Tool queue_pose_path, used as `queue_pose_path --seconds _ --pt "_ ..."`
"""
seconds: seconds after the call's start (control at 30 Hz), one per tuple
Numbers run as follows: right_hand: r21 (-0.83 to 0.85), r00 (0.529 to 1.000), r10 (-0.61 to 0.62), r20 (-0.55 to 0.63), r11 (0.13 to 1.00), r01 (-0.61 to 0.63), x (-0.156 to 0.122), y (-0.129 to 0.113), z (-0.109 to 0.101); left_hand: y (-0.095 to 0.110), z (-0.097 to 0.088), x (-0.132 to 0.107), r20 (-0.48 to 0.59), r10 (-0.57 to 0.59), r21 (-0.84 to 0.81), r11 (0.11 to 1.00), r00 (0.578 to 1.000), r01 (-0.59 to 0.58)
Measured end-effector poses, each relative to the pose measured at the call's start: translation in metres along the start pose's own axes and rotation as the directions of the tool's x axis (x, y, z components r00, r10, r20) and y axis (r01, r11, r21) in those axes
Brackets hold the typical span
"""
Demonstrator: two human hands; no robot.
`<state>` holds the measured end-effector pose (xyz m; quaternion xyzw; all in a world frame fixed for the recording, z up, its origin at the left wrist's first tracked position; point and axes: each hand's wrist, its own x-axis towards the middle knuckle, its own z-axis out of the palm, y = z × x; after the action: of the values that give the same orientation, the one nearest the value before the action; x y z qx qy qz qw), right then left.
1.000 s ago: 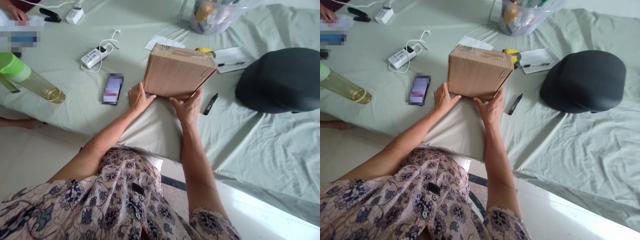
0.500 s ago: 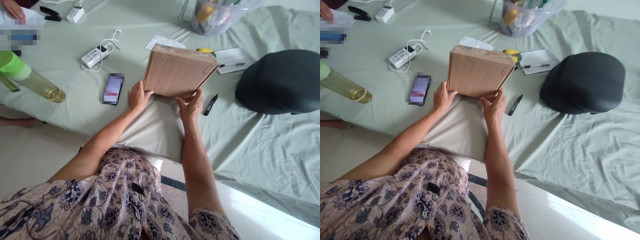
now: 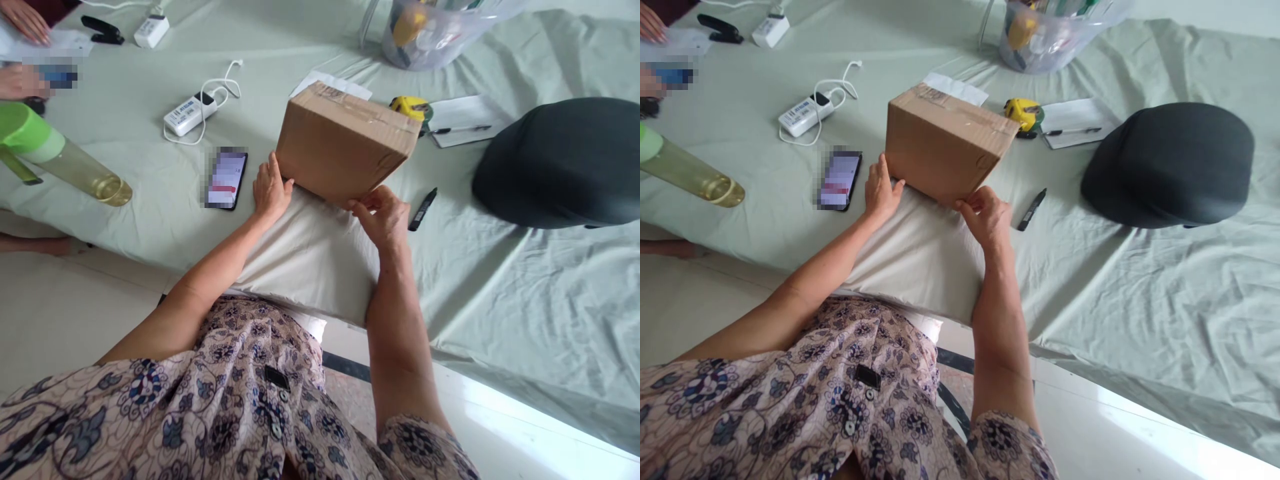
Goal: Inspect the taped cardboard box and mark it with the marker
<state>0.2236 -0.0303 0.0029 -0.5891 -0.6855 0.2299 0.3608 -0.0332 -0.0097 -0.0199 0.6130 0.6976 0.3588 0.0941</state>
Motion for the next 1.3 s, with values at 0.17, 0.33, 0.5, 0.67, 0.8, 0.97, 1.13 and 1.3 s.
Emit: queue_pose_path --seconds 0.17,0.33,0.5,0.67,0.8,0.97,1.13,1.3 --pt "0.106 0.922 -0.238 0.305 0.971 0.215 -0.011 -0.024 0.017 0.011 0.003 -0.007 0.133 0.13 -0.007 0.991 0.983 -0.13" --pt "0.062 0.91 -0.36 0.206 0.933 0.355 -0.022 -0.039 0.028 0.018 0.0 -0.011 0.118 0.209 -0.144 0.971 0.971 -0.191" --pt "-0.022 0.846 -0.162 -0.508 0.984 0.175 -0.014 -0.024 0.015 0.03 -0.018 -0.017 0.073 0.241 -0.243 0.946 0.968 -0.217" --pt "0.084 0.867 -0.122 -0.483 0.979 0.185 0.004 -0.003 0.011 0.046 -0.028 -0.025 0.082 0.4 -0.248 0.895 0.913 -0.37" --pt "0.15 0.917 -0.204 -0.342 0.952 0.267 0.0 -0.007 0.015 0.049 -0.03 -0.028 0.123 0.383 -0.237 0.907 0.915 -0.348" --pt "-0.029 0.83 -0.266 -0.49 0.957 0.289 -0.014 -0.028 0.016 0.05 -0.035 -0.028 0.065 0.34 -0.244 0.917 0.938 -0.316" --pt "-0.121 0.78 -0.272 -0.563 0.961 0.248 -0.022 -0.035 0.025 0.061 -0.037 -0.038 0.078 0.372 -0.146 0.922 0.925 -0.358" --pt "-0.21 0.845 -0.26 -0.467 0.961 0.18 -0.024 -0.027 0.027 0.067 -0.037 -0.046 0.145 0.308 -0.049 0.951 0.94 -0.304"
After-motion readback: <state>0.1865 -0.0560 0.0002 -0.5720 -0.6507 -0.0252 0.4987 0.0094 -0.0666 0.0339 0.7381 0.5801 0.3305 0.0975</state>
